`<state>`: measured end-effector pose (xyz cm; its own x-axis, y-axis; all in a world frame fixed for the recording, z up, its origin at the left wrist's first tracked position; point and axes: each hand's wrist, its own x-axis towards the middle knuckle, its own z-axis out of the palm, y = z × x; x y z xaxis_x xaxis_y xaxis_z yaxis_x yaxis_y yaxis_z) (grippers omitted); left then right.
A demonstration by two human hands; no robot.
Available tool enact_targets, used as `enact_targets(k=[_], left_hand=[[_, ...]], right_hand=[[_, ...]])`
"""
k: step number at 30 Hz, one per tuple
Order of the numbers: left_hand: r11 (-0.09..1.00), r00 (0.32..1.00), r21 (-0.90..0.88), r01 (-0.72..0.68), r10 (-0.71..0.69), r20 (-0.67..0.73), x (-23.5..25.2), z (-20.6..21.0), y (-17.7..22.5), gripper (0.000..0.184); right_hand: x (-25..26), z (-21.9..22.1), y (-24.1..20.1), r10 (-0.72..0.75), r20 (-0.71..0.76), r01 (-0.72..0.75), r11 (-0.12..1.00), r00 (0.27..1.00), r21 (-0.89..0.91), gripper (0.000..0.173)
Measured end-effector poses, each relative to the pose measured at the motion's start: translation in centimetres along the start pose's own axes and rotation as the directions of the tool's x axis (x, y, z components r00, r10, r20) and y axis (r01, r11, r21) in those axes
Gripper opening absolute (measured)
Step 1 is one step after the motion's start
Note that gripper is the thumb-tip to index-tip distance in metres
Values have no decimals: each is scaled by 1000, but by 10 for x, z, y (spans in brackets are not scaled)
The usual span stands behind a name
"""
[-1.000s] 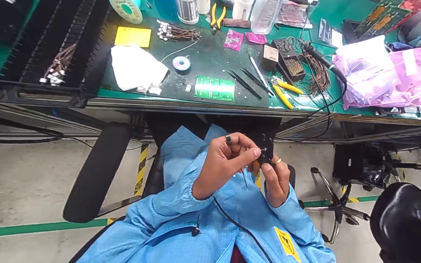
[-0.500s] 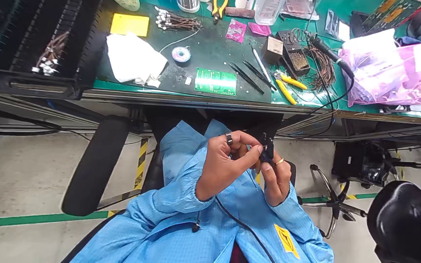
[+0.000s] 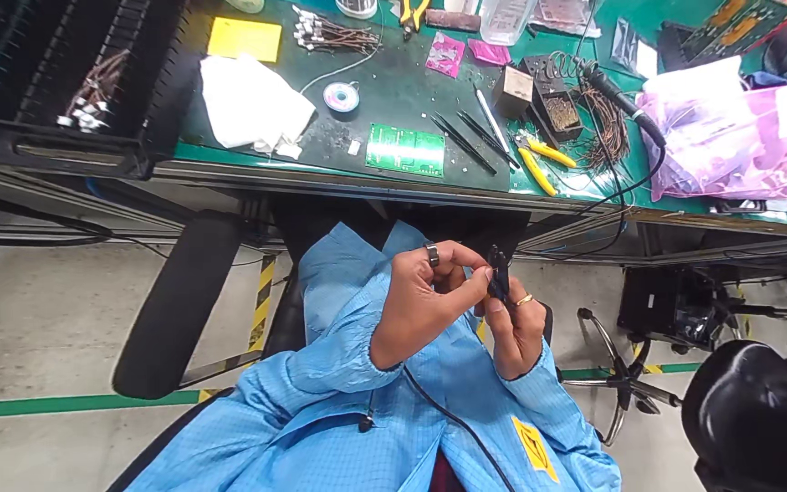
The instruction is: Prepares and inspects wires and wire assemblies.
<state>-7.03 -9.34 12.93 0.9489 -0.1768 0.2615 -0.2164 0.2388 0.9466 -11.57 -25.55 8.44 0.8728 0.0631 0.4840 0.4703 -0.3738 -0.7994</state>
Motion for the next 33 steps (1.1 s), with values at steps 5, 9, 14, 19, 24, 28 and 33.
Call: enact_targets(k=[5,9,14,19,24,28,33], left_hand=[[1000,1000,0,7,-7,-1,1,-1,-3,5],[999,1000,-20,28,-28,2,2,-3,-6,4],[999,998,-41,32,-30,60,3,-8,-10,7],[996,997,-74,50,-46,55,4,-17,-12,5],[988,996,-128,84,-85,-1,5,-38,-15,6],[977,994,-185,105,-96,58,4,-36,-4,8],[980,991,-184,70,-48,122,1,-40,4,9]], right_hand=[[-1,0,3,27,-7,-27,999,1000,-42,43],[-2,0,5,26,-24,-28,996,999,-87,41],[2,-3,8,0,-20,-3,991,1000,-132,41],[13,-30,16,82,-129,-103,981,988,-164,49],[61,-86,53,-36,-215,-112,765,976,-635,45],[122,-73,75,27,-76,-78,549,997,-832,48],[161,-66,108,178,57,-49,539,982,-841,52]])
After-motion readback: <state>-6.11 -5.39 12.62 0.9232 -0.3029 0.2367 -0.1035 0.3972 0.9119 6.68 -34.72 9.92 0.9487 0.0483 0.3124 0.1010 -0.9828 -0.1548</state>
